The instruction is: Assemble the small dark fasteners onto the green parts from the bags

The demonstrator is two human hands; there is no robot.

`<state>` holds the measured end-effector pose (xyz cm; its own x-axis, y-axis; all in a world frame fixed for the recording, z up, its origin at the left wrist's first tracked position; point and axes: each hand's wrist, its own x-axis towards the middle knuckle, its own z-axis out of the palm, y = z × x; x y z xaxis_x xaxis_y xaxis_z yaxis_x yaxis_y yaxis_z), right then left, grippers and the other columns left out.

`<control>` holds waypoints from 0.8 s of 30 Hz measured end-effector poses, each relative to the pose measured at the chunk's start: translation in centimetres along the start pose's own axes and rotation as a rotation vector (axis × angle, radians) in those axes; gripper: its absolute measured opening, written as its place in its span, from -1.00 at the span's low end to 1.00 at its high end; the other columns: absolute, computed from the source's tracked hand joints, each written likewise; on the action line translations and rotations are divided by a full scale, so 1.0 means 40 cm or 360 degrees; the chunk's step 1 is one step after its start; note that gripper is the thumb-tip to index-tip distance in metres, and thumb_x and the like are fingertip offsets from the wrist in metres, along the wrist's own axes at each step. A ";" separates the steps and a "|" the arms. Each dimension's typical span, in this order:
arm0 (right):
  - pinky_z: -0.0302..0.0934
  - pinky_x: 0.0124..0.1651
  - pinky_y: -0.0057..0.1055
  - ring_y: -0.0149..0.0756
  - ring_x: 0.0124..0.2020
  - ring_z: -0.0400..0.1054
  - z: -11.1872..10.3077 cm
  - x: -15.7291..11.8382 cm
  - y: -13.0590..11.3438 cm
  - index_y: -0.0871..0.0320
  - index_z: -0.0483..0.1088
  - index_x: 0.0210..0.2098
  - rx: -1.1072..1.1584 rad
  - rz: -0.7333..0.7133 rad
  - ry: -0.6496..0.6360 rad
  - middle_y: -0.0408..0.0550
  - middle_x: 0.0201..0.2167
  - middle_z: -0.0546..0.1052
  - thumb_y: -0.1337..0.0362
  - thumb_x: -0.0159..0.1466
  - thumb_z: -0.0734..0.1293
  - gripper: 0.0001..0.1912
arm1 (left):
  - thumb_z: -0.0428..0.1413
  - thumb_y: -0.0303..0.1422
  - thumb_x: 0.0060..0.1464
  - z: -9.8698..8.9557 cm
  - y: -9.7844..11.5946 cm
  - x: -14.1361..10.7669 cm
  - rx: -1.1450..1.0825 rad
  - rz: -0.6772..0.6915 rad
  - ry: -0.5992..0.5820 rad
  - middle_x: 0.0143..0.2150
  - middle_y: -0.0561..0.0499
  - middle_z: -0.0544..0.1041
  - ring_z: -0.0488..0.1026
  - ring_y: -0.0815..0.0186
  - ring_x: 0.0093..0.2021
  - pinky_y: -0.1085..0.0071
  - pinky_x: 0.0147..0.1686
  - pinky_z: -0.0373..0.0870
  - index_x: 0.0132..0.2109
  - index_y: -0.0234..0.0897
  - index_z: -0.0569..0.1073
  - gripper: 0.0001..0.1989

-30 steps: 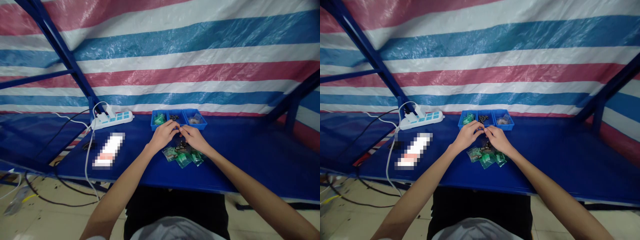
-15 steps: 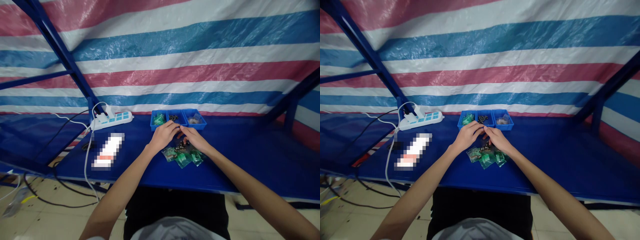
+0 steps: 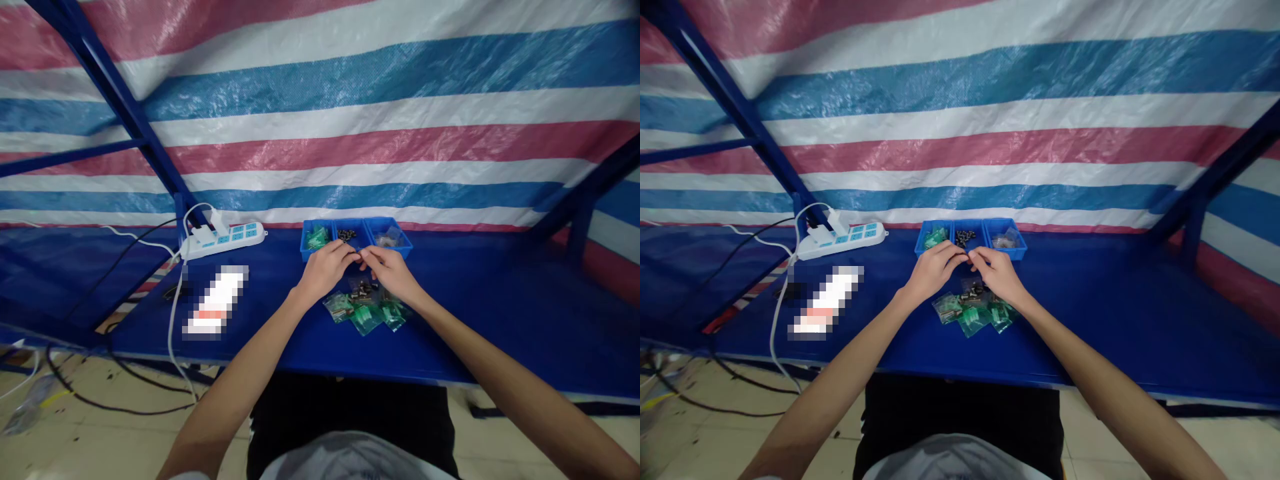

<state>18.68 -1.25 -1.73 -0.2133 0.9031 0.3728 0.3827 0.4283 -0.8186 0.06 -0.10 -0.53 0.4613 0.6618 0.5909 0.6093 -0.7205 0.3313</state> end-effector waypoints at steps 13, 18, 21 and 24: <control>0.24 -0.29 -0.39 -0.26 -0.35 0.45 -0.002 -0.012 -0.020 0.12 0.42 -0.24 -0.0405 -0.0466 0.0060 -0.06 -0.35 0.57 0.20 0.38 0.28 -0.86 | -0.14 -0.21 0.41 0.002 -0.010 0.007 -0.0349 -0.0114 -0.0148 -0.44 0.03 0.43 0.40 0.33 -0.38 0.42 -0.34 0.25 -0.39 -0.29 0.37 -0.57; 0.26 -0.28 -0.38 -0.25 -0.32 0.48 -0.013 -0.010 -0.033 0.12 0.43 -0.21 -0.0382 -0.0468 0.0051 -0.06 -0.34 0.59 0.22 0.39 0.26 -0.86 | -0.13 -0.21 0.40 0.005 -0.020 0.008 -0.0707 -0.0204 -0.0274 -0.44 0.04 0.47 0.45 0.36 -0.39 0.44 -0.31 0.31 -0.38 -0.30 0.39 -0.58; 0.29 -0.29 -0.36 -0.22 -0.29 0.49 -0.014 -0.009 -0.031 0.11 0.45 -0.20 -0.0282 -0.0395 0.0059 -0.04 -0.32 0.59 0.19 0.38 0.26 -0.83 | -0.11 -0.22 0.38 0.000 -0.017 0.007 -0.0786 -0.0202 -0.0288 -0.41 0.04 0.49 0.46 0.36 -0.37 0.45 -0.30 0.32 -0.36 -0.31 0.41 -0.61; 0.31 -0.31 -0.33 -0.19 -0.32 0.49 -0.011 -0.006 -0.020 0.10 0.45 -0.23 -0.0115 -0.0233 0.0072 -0.05 -0.35 0.58 0.13 0.36 0.28 -0.81 | -0.06 -0.23 0.36 -0.004 -0.009 0.005 -0.0676 -0.0163 -0.0337 -0.41 0.05 0.50 0.44 0.37 -0.40 0.45 -0.34 0.30 -0.33 -0.30 0.43 -0.66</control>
<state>18.82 -1.81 -0.98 -0.2315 0.8308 0.5062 0.4146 0.5549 -0.7212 -0.18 0.25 -0.40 0.5605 0.7298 0.3915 0.3614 -0.6409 0.6772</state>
